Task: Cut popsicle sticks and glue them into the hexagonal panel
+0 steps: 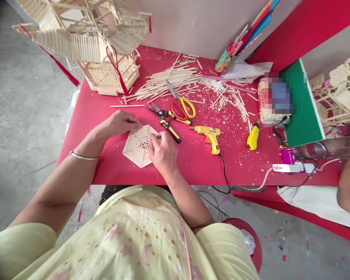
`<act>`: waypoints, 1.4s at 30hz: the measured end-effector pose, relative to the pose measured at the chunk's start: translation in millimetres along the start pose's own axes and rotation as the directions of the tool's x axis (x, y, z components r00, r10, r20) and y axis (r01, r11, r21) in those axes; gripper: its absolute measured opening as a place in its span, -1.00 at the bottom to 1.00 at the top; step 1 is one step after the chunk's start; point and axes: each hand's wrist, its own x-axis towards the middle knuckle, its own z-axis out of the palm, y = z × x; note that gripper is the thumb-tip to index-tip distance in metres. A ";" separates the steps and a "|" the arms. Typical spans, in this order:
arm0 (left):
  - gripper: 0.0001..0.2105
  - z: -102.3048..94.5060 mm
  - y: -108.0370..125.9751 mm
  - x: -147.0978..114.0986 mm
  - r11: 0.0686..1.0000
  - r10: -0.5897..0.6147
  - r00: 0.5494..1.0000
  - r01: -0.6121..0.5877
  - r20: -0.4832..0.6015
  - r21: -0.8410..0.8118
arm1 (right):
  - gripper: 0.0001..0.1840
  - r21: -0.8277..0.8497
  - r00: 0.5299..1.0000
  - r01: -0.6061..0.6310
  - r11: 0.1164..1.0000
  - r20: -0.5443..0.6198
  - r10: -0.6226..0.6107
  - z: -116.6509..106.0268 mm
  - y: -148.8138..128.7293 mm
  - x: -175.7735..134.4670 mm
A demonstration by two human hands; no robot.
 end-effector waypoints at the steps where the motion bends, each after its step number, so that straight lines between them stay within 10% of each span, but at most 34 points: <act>1: -0.75 0.1 0.2 0.1 1.000 0.004 1.000 -0.004 0.002 -0.003 | -0.66 0.001 1.000 -0.001 1.000 -0.001 0.001 0.0 0.0 -0.1; 42: -0.78 1.7 0.9 -0.5 1.000 0.022 1.000 -0.022 -0.013 0.020 | -0.67 -0.036 1.000 0.006 0.999 -0.014 -0.006 0.8 -1.2 1.3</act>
